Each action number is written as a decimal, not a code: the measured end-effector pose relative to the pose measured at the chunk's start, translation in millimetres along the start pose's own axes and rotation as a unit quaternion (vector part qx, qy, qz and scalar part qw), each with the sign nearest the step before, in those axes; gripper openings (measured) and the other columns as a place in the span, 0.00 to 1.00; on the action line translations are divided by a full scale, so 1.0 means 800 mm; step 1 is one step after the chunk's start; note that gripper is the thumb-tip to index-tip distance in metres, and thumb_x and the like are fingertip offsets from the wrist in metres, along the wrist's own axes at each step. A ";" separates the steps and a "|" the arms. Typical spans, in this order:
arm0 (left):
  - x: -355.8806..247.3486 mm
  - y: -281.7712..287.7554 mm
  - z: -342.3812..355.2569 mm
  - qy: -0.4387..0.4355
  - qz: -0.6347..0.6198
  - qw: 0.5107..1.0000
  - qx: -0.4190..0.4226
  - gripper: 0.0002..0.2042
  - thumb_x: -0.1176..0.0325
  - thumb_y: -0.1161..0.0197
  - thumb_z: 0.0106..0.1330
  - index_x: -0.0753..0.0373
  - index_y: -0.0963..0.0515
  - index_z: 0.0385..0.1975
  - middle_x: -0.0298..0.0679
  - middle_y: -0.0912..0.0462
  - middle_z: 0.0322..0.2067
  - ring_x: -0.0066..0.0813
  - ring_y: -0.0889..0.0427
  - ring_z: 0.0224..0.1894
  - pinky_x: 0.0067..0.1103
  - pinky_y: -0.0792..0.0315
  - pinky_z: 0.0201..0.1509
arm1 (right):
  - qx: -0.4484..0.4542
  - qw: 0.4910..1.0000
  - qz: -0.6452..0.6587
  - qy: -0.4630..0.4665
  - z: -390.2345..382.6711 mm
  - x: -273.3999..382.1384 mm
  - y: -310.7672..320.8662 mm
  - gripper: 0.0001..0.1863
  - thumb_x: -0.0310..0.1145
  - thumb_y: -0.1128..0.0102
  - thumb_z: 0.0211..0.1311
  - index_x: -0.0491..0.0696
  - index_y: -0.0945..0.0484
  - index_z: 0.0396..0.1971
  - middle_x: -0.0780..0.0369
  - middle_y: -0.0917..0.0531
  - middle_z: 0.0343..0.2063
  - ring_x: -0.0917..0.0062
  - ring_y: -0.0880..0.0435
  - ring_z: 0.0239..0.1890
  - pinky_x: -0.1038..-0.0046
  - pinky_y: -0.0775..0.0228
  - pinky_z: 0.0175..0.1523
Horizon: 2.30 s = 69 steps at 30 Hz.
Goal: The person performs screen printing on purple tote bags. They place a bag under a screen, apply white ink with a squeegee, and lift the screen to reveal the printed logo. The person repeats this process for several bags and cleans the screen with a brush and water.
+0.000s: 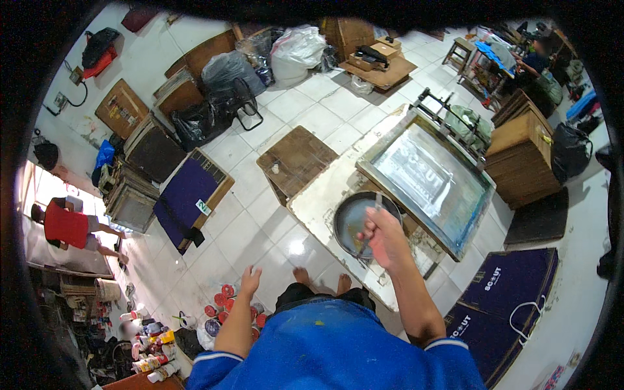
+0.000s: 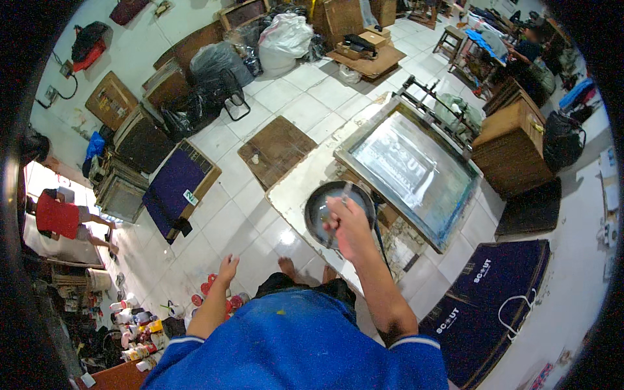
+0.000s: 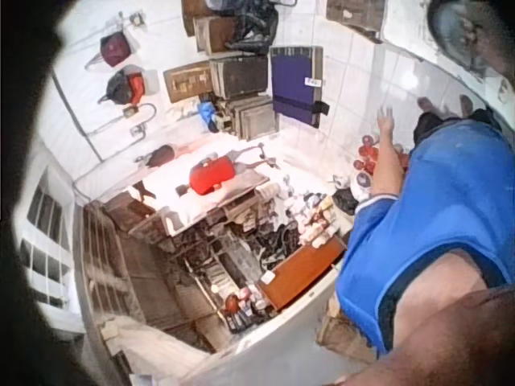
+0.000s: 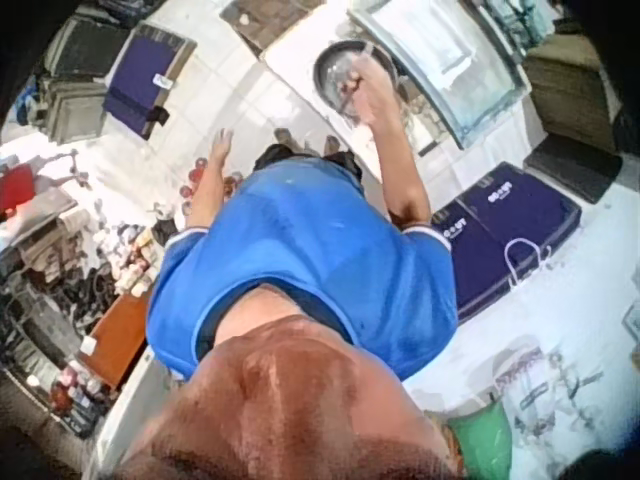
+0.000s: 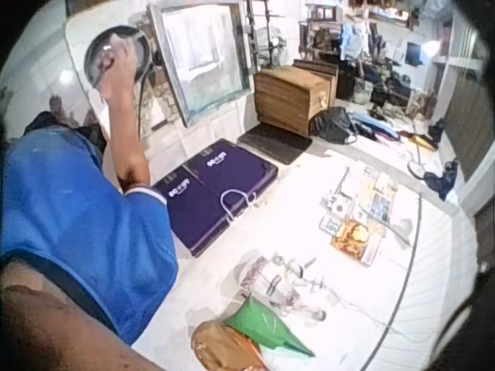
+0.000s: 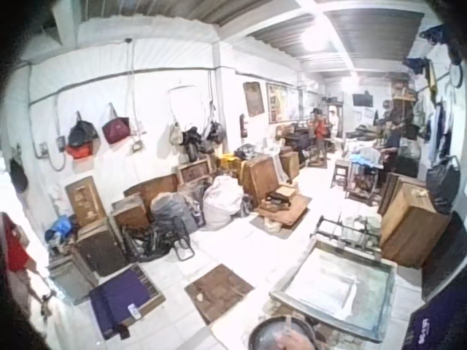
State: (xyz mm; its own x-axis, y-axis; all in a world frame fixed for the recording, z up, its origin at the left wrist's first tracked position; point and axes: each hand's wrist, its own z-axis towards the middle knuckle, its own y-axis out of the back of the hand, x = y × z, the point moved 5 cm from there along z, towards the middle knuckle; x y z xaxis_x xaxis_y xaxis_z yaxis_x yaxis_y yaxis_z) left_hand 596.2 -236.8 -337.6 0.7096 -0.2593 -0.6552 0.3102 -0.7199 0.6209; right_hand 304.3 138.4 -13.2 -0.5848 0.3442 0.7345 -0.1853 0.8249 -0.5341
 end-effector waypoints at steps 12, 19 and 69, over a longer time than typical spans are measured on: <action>-0.244 -0.103 0.392 0.216 -0.313 0.909 0.169 0.45 0.32 0.36 0.63 0.63 0.34 0.70 0.50 0.25 0.62 0.50 0.26 0.63 0.44 0.31 0.67 | -0.258 0.950 -0.174 0.038 0.056 -0.017 0.010 0.16 0.40 0.38 0.72 0.45 0.22 0.50 0.71 0.25 0.27 0.84 0.26 0.27 0.74 0.25 0.35; -0.290 -0.139 0.458 0.338 -0.426 0.804 0.240 0.54 0.27 0.35 0.57 0.66 0.38 0.72 0.44 0.30 0.69 0.46 0.26 0.65 0.39 0.35 0.73 | -0.520 0.827 -0.198 0.083 0.015 -0.012 0.036 0.15 0.41 0.37 0.72 0.44 0.17 0.46 0.72 0.26 0.22 0.86 0.28 0.25 0.80 0.35 0.36; -0.732 -0.127 0.888 -0.547 0.229 0.804 0.040 0.32 0.52 0.33 0.66 0.68 0.28 0.64 0.57 0.26 0.61 0.56 0.30 0.65 0.42 0.38 0.71 | -0.646 0.683 0.325 0.103 0.114 -0.174 0.086 0.17 0.37 0.26 0.56 0.46 0.17 0.42 0.62 0.14 0.39 0.71 0.16 0.40 0.67 0.25 0.49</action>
State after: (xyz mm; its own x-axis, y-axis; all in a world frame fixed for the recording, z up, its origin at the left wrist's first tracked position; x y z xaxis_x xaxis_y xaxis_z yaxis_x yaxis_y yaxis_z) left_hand -300.1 -469.4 -322.6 -0.2576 -0.8883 -0.3802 0.1021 -0.4163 0.9035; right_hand 300.9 106.4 -190.0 -0.0635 0.7723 0.6320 0.9900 0.1285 -0.0575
